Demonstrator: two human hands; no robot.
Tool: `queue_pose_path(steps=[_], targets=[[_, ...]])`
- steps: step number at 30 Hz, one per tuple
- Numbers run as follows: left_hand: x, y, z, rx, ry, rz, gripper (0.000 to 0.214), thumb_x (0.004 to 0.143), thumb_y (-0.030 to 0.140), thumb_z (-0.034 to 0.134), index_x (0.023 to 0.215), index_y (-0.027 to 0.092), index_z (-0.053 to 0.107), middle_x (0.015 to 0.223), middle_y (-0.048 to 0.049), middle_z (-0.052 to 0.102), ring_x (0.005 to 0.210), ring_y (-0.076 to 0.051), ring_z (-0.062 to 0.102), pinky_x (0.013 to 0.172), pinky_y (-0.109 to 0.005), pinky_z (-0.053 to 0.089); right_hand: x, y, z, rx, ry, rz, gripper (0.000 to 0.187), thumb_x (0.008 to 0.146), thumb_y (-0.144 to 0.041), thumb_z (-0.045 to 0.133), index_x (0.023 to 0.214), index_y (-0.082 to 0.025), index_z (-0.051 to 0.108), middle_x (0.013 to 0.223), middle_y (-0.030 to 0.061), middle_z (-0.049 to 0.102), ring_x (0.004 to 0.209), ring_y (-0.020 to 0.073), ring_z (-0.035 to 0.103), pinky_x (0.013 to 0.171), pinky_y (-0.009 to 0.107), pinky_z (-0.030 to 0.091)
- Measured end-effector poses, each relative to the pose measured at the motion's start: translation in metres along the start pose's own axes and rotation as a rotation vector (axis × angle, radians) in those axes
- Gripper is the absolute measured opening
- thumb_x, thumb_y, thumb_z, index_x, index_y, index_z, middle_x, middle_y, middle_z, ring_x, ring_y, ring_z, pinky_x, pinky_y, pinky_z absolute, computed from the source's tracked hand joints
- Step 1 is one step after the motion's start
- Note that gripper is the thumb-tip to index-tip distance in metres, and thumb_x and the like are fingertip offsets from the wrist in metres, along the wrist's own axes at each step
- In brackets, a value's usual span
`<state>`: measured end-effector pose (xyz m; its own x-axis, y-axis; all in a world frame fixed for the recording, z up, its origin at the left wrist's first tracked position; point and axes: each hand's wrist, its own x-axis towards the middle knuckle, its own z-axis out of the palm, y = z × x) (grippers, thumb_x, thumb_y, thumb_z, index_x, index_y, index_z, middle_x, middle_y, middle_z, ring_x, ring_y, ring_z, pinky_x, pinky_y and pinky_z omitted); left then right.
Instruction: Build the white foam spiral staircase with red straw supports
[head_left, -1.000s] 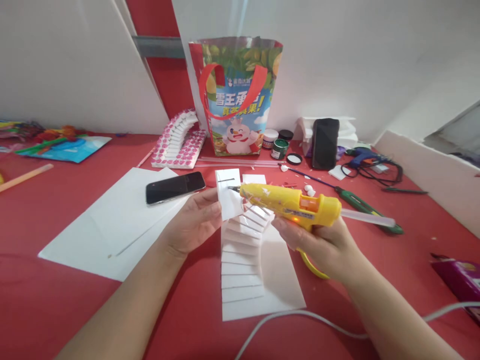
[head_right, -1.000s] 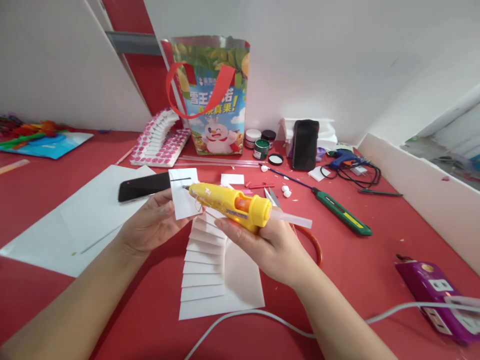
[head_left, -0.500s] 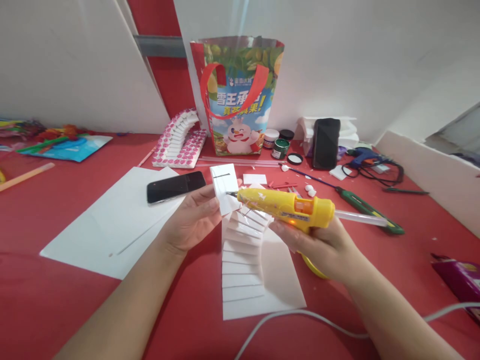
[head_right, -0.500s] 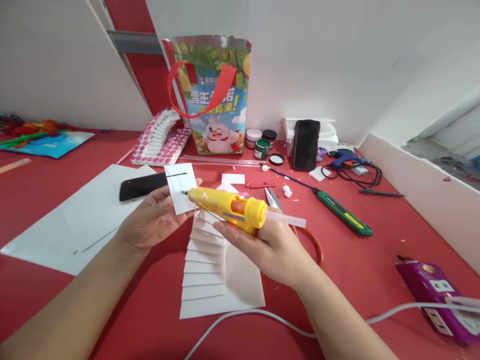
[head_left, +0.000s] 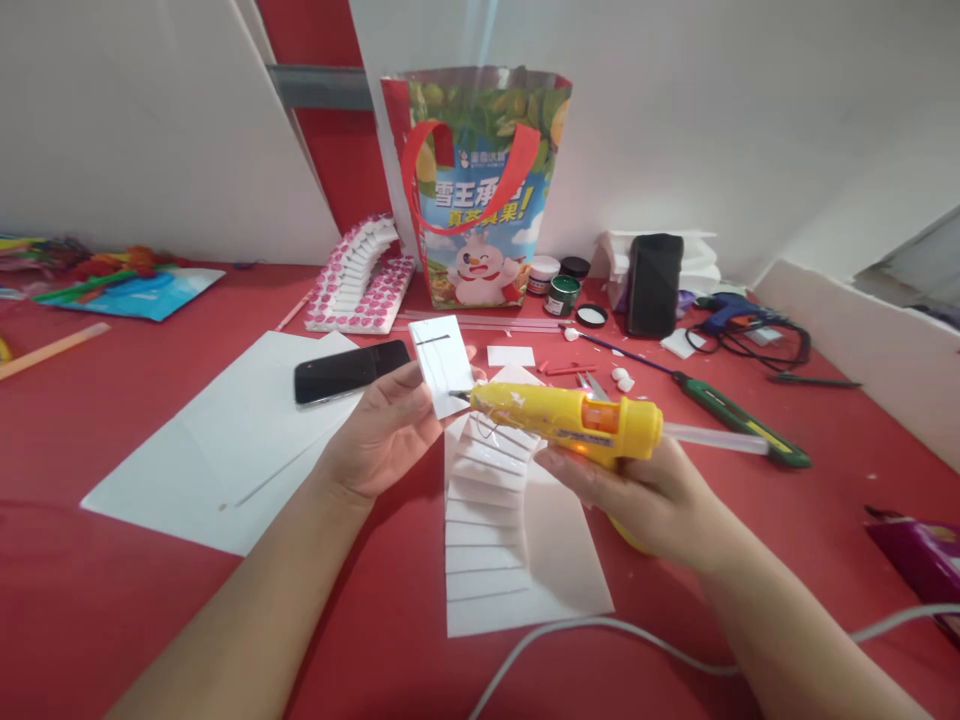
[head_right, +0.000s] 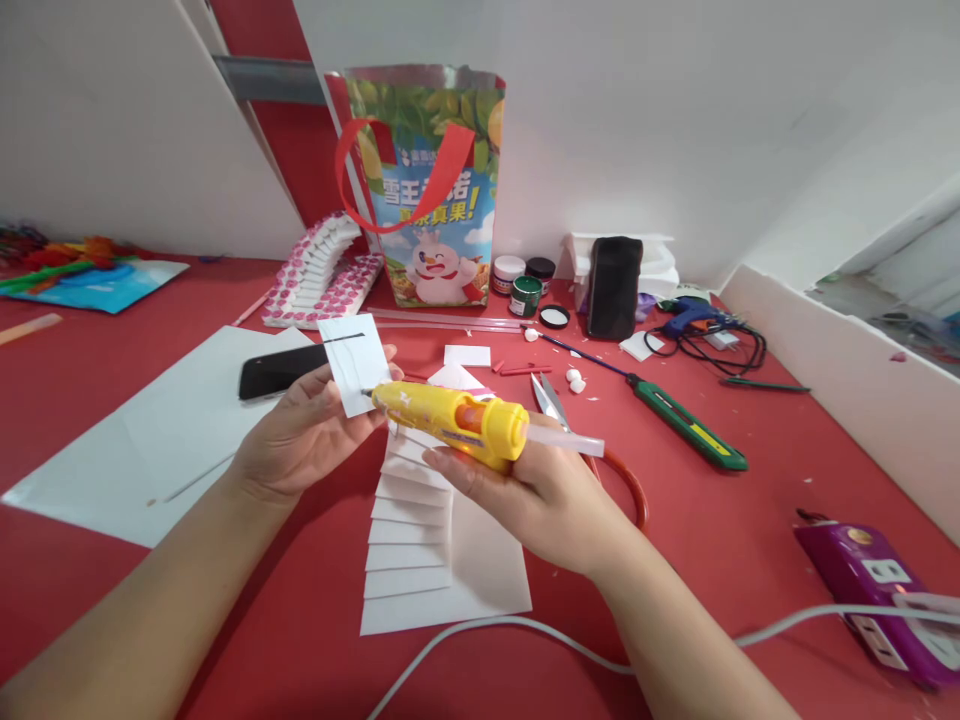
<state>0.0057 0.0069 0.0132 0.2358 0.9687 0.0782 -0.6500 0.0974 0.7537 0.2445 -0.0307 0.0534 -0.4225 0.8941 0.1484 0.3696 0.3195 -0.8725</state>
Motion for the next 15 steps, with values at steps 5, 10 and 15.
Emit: queue_pose_path(steps=[5, 10, 15], targets=[[0.0004, 0.0007, 0.0014, 0.012, 0.005, 0.003, 0.023, 0.077, 0.025, 0.087, 0.099, 0.025, 0.082, 0.109, -0.0055, 0.081, 0.108, -0.024, 0.074, 0.099, -0.038, 0.058, -0.0002, 0.0, -0.0009, -0.051, -0.021, -0.002, 0.037, 0.098, -0.05, 0.058, 0.086, -0.017, 0.071, 0.076, 0.0041, 0.066, 0.067, 0.016, 0.06, 0.059, 0.026, 0.051], [0.0015, 0.0011, 0.003, 0.008, 0.024, 0.005, 0.025, 0.076, 0.025, 0.088, 0.1, 0.024, 0.082, 0.108, -0.0061, 0.081, 0.108, -0.024, 0.073, 0.099, -0.039, 0.057, -0.001, 0.0001, -0.0012, -0.12, -0.013, -0.013, 0.04, 0.099, -0.051, 0.056, 0.09, -0.016, 0.073, 0.092, 0.009, 0.073, 0.078, 0.0198, 0.066, 0.065, 0.028, 0.054], [0.0022, 0.0004, 0.0024, 0.01, 0.059, 0.005, 0.029, 0.074, 0.026, 0.089, 0.102, 0.022, 0.081, 0.113, -0.0069, 0.079, 0.114, -0.027, 0.071, 0.102, -0.04, 0.055, 0.0004, -0.0024, -0.0003, -0.016, 0.032, 0.022, 0.033, 0.093, -0.049, 0.066, 0.1, -0.018, 0.075, 0.094, 0.0087, 0.075, 0.082, 0.0229, 0.069, 0.07, 0.032, 0.057]])
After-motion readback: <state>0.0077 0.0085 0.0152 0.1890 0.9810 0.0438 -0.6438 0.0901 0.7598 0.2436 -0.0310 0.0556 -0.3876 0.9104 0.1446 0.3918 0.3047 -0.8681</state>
